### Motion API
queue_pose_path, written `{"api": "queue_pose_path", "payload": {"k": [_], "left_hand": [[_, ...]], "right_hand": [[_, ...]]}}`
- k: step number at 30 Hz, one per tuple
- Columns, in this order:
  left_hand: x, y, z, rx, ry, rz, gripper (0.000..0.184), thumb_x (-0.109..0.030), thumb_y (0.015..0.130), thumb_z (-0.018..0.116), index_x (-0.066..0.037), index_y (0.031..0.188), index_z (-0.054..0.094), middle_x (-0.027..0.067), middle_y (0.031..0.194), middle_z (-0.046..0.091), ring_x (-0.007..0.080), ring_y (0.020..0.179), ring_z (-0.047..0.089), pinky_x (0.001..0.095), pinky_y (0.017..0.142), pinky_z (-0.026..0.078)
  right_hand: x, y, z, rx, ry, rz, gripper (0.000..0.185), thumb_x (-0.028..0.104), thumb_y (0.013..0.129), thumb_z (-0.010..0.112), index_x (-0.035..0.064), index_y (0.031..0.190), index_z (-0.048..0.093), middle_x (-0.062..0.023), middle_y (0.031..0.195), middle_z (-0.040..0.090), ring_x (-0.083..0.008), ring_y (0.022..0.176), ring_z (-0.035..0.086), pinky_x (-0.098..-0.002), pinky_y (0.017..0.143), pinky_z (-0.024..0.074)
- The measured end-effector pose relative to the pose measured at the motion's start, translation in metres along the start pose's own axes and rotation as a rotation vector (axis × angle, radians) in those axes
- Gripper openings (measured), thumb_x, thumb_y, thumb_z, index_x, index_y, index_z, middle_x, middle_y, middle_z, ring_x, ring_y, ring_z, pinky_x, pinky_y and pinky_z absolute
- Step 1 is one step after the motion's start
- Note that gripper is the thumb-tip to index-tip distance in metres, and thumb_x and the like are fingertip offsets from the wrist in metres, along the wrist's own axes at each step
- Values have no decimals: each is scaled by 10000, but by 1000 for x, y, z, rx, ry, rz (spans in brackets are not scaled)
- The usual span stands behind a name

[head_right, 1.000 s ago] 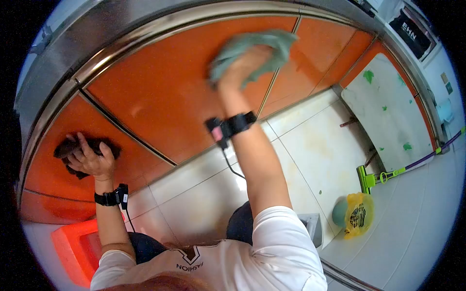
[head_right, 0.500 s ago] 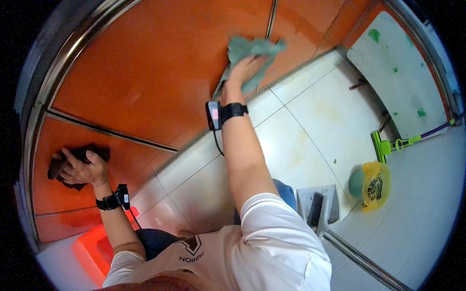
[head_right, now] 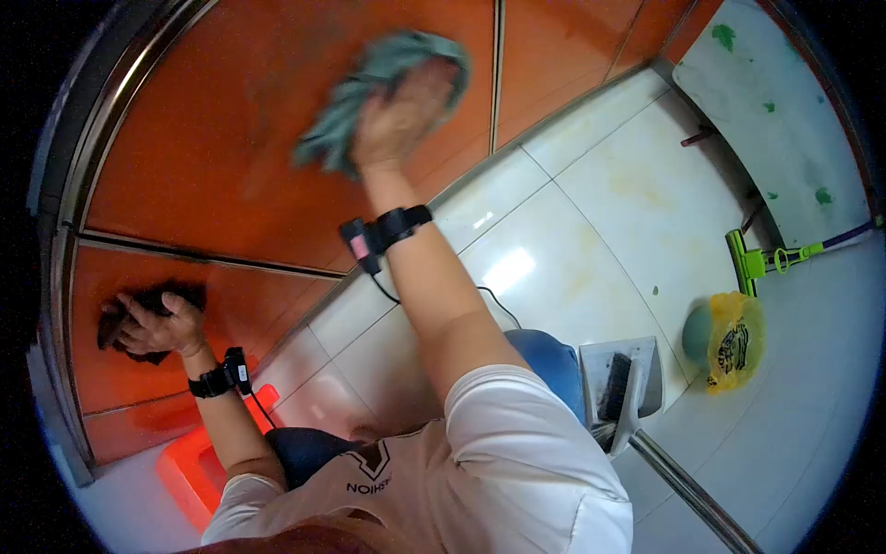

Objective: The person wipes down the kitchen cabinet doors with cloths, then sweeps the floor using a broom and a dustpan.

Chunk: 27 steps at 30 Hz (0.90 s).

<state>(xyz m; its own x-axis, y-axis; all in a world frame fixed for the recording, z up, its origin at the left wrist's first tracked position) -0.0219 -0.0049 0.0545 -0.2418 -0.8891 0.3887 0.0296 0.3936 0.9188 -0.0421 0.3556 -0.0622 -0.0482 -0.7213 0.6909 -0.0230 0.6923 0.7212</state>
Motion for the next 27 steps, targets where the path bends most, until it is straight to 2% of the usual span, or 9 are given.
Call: {"api": "queue_pose_path", "payload": {"k": [4,7,10,14,17,19,22,25,27], "left_hand": [[3,-6,-1,29,6,-26,671,-575,912,377,-91,1364,487,247,1396,429,458,1217,431,555,984,321],[5,-10,2,23,18,-26,685,-584,907,373,-91,1372,477,253,1395,427,460,1223,426,568,979,321],[4,-10,2,24,1,-25,689,-581,907,367,-92,1382,463,257,1395,423,462,1226,418,579,965,325],[2,-14,-2,132,40,-93,677,-565,906,360,-103,1392,453,252,1403,415,475,1194,428,580,953,321],[1,-16,-1,75,2,-92,676,-546,879,403,-99,1381,470,211,1427,411,436,1207,401,538,994,277],[0,-17,1,46,1,-79,665,-529,869,412,-101,1373,481,197,1431,414,422,1208,399,526,997,278],[-1,-19,2,70,34,-88,652,-518,862,418,-107,1363,494,183,1425,423,410,1196,406,519,999,283],[-1,-17,4,78,41,-86,628,-522,868,415,-129,1348,511,155,1424,419,400,1210,400,557,989,298],[-1,-15,8,25,-41,-72,632,-536,871,406,-130,1343,518,149,1419,425,396,1224,382,554,992,295]], "right_hand": [[-125,-71,1,94,-6,744,565,399,932,455,102,1381,284,-82,1473,242,-232,1353,224,-382,1141,169],[-109,-113,-8,149,-51,868,511,421,884,503,139,1293,382,-68,1398,326,-223,1283,293,-397,1112,210],[-13,-94,-15,149,-43,502,461,442,835,551,175,1204,479,-54,1323,411,-214,1213,362,-411,1083,251],[135,-38,-37,186,52,-299,400,470,771,615,224,1086,608,-36,1223,523,-203,1120,454,-431,1045,305],[133,-51,-27,266,352,-726,392,415,703,626,246,1057,629,-65,1231,515,-295,1165,443,-521,1066,262],[107,-77,-17,234,252,-629,396,396,774,572,212,1120,631,-118,1301,489,-354,1199,425,-532,1075,244],[33,-140,-3,397,103,-127,493,431,913,432,127,1299,471,-141,1364,434,-351,1227,405,-484,1107,216],[-27,-173,12,439,-33,357,491,430,872,475,155,1279,494,-113,1332,453,-336,1213,410,-496,1081,236],[-3,-136,17,334,-63,340,492,429,844,503,174,1265,509,-95,1311,466,-326,1203,413,-504,1063,250]]}}
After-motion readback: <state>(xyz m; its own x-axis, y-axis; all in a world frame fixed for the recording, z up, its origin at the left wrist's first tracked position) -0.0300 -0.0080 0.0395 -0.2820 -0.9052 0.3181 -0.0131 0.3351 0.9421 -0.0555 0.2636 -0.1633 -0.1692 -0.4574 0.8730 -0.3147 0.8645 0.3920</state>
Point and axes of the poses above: each hand's wrist, its own y-axis towards the middle knuckle, its own z-axis out of the palm, x = y × z, the point moved 2 cm from there along y, towards the middle knuckle
